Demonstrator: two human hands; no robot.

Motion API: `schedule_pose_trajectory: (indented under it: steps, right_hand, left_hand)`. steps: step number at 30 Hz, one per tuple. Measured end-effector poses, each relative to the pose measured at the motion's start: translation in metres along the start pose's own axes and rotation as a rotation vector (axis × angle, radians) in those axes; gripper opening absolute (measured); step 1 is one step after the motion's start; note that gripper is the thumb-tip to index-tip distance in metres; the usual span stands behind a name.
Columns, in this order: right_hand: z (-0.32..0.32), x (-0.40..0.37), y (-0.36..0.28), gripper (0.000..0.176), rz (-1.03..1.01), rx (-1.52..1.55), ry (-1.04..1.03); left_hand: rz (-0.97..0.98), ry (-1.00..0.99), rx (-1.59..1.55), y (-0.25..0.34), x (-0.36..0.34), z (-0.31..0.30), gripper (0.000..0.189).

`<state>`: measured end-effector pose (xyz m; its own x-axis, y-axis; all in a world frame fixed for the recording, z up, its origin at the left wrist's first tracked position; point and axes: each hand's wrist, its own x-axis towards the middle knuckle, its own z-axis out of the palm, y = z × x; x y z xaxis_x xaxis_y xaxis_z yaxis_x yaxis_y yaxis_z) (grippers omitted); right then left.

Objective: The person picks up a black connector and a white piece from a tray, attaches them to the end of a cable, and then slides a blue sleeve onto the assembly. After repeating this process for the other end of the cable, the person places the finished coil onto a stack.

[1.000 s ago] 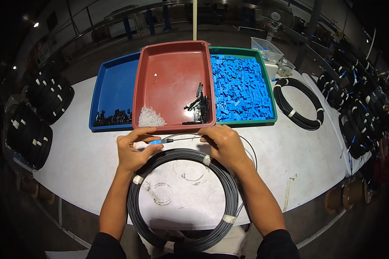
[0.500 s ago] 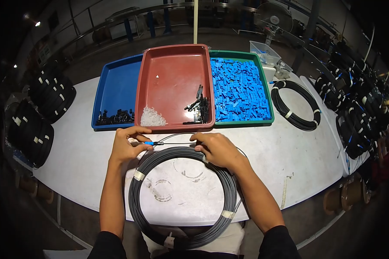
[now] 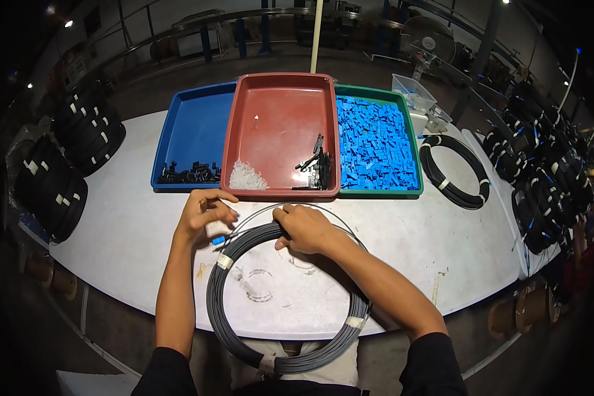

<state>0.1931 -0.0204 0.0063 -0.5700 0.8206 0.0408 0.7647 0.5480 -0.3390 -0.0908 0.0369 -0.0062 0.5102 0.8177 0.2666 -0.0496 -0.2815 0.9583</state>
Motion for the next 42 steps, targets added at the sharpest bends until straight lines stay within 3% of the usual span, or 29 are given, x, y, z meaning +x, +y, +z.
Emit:
schedule_pose_trajectory:
  steps: [4, 6, 11, 14, 17, 18, 21, 23, 24, 25, 27, 28, 29, 30, 31, 32, 33, 35, 38, 39, 42]
  right_hand:
    - [0.004, -0.005, 0.002, 0.046, -0.073, -0.117, 0.077]
    - [-0.001, -0.006, 0.0, 0.046, -0.063, -0.133, 0.071]
    - [-0.03, -0.012, -0.017, 0.046, -0.052, -0.187, 0.092]
    - [-0.041, -0.017, -0.022, 0.045, -0.129, -0.135, 0.247]
    - [-0.059, -0.024, -0.035, 0.042, -0.079, 0.014, 0.367]
    - [-0.064, -0.024, -0.035, 0.042, -0.132, 0.052, 0.467]
    - [-0.075, -0.022, -0.03, 0.037, -0.225, 0.05, 0.75]
    - [-0.08, -0.026, -0.031, 0.04, -0.185, 0.145, 0.884]
    - [-0.079, -0.027, -0.03, 0.041, -0.181, 0.264, 0.949]
    - [-0.078, -0.027, -0.027, 0.043, -0.176, 0.384, 1.012]
    - [-0.072, -0.024, -0.026, 0.034, -0.228, 0.408, 1.207]
    - [-0.066, -0.021, -0.02, 0.029, -0.258, 0.463, 1.251]
    - [-0.057, -0.017, -0.009, 0.025, -0.289, 0.517, 1.294]
    - [-0.049, -0.017, -0.001, 0.02, -0.306, 0.649, 1.272]
    - [-0.048, -0.018, -0.007, 0.029, -0.351, 0.889, 1.256]
    - [-0.043, -0.016, 0.006, 0.03, -0.35, 0.748, 1.273]
    - [-0.037, -0.015, 0.019, 0.032, -0.348, 0.608, 1.286]
    - [-0.039, -0.02, 0.0, 0.042, -0.336, 1.026, 1.214]
    - [-0.047, -0.027, -0.011, 0.05, -0.329, 0.616, 1.275]
    - [-0.052, -0.034, -0.002, 0.051, -0.263, 0.444, 1.174]
    - [-0.036, -0.029, 0.007, 0.046, -0.408, 0.924, 1.189]
  left_hand:
    - [0.035, 0.108, -0.113, -0.013, 0.001, -0.004, 0.047]
    - [0.051, 0.122, -0.038, -0.015, 0.002, -0.009, 0.056]
    - [0.066, 0.137, 0.043, -0.017, 0.005, -0.009, 0.053]
    - [-0.008, 0.142, -0.246, -0.005, 0.003, -0.001, 0.055]
    - [0.081, 0.159, -0.225, -0.033, 0.013, 0.003, 0.053]
    - [-0.044, 0.092, -0.217, -0.028, 0.011, 0.004, 0.046]
    - [-0.094, 0.004, -0.301, -0.002, 0.005, 0.039, 0.034]
    - [0.329, -0.255, 0.491, -0.052, 0.026, 0.029, 0.025]
    - [-0.246, -0.112, -0.163, -0.008, 0.001, 0.053, 0.046]
    - [-0.123, -0.175, -0.086, -0.018, 0.008, 0.055, 0.045]
    - [-0.173, -0.09, -0.267, -0.032, 0.012, 0.078, 0.039]
    - [-0.073, -0.243, -0.207, -0.031, 0.015, 0.081, 0.063]
    - [-0.124, -0.291, -0.195, -0.056, 0.019, 0.083, 0.078]
    - [-0.086, -0.308, -0.028, -0.059, 0.022, 0.09, 0.084]
    - [-0.049, -0.323, 0.139, -0.048, 0.024, 0.099, 0.09]
    - [-0.121, -0.318, -0.03, -0.035, 0.011, 0.101, 0.096]
    - [-0.064, -0.342, 0.085, -0.016, 0.01, 0.104, 0.1]
    - [0.002, -0.344, 0.167, -0.011, 0.009, 0.107, 0.101]
    - [-0.028, -0.273, 0.179, -0.003, 0.007, 0.113, 0.101]
    - [-0.012, -0.265, 0.159, -0.004, 0.006, 0.114, 0.099]
    - [0.0, -0.173, 0.184, -0.005, 0.003, 0.124, 0.093]
